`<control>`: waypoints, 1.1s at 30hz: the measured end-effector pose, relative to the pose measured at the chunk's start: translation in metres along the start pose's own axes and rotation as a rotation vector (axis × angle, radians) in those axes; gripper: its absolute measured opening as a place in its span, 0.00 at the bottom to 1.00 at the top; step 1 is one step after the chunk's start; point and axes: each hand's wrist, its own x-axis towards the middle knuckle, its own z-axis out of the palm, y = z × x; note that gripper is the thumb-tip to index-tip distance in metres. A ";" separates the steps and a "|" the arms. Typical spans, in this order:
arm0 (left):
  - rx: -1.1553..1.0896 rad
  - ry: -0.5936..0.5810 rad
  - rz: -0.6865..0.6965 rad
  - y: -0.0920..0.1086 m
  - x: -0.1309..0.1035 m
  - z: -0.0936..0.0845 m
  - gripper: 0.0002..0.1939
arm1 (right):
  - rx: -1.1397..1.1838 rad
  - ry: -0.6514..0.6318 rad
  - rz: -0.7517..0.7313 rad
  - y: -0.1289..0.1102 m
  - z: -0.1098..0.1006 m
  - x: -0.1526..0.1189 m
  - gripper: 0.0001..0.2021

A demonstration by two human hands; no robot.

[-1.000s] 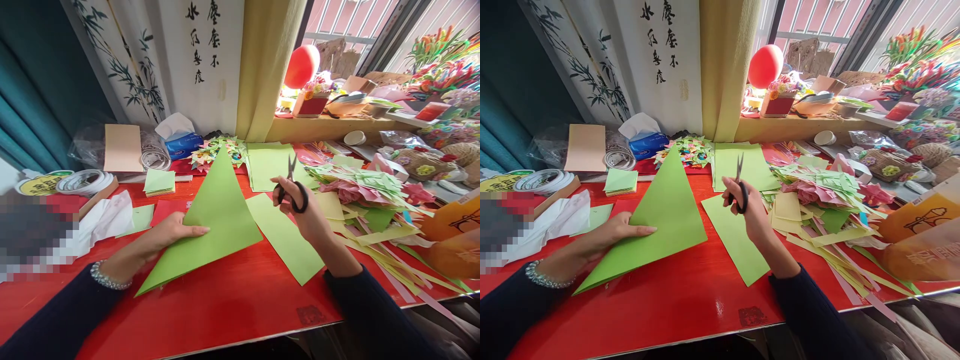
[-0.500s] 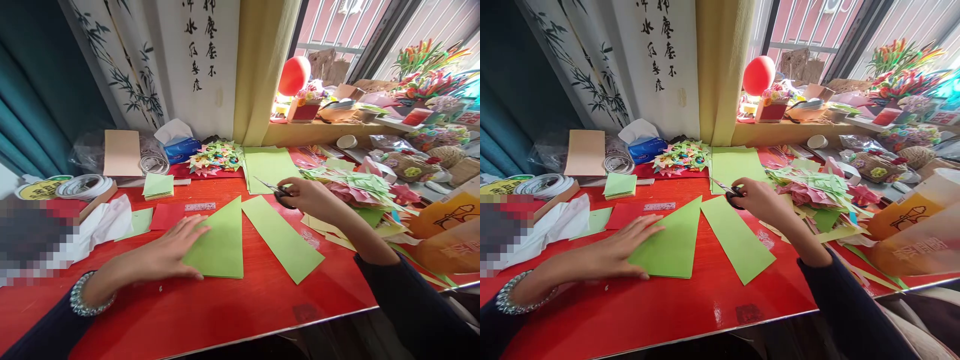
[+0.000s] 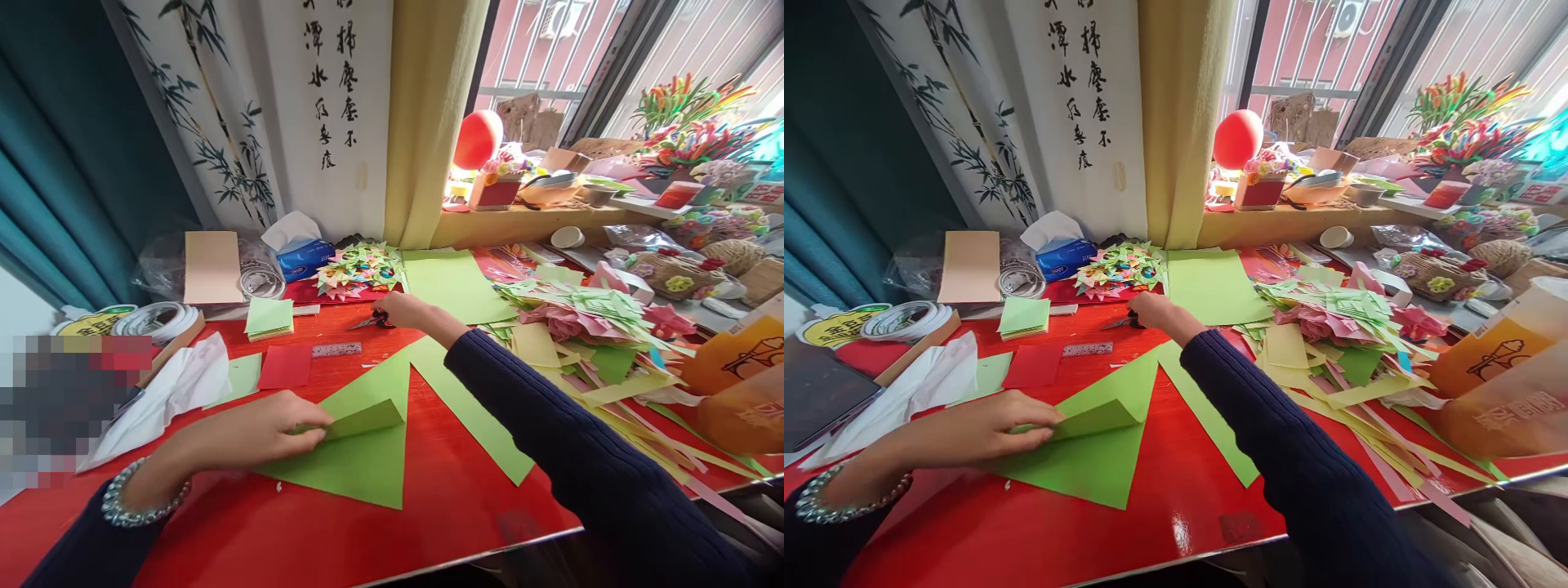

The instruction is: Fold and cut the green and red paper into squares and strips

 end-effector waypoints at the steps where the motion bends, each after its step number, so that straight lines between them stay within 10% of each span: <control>1: 0.013 -0.006 -0.002 0.001 -0.002 -0.004 0.11 | 0.013 0.015 0.009 -0.001 -0.001 0.001 0.17; 3: 0.014 0.025 -0.033 0.003 -0.007 -0.012 0.10 | 0.054 0.070 0.032 -0.002 -0.005 -0.001 0.17; 9: -0.580 0.673 -0.264 -0.002 -0.014 -0.028 0.18 | 0.703 0.324 0.160 0.004 -0.025 -0.048 0.30; 14: -0.692 0.893 -0.173 -0.005 -0.005 -0.024 0.19 | 1.249 0.121 0.220 -0.011 -0.020 -0.108 0.29; 26: -0.106 0.884 -0.203 0.006 0.001 0.016 0.12 | 1.584 0.034 0.261 -0.043 -0.004 -0.121 0.18; 30: -0.371 0.991 -0.179 -0.001 0.007 0.013 0.12 | 1.556 0.068 0.258 -0.031 0.005 -0.118 0.13; 33: -0.720 0.849 -0.125 -0.009 0.013 0.008 0.14 | 1.580 0.073 0.237 -0.018 0.000 -0.121 0.13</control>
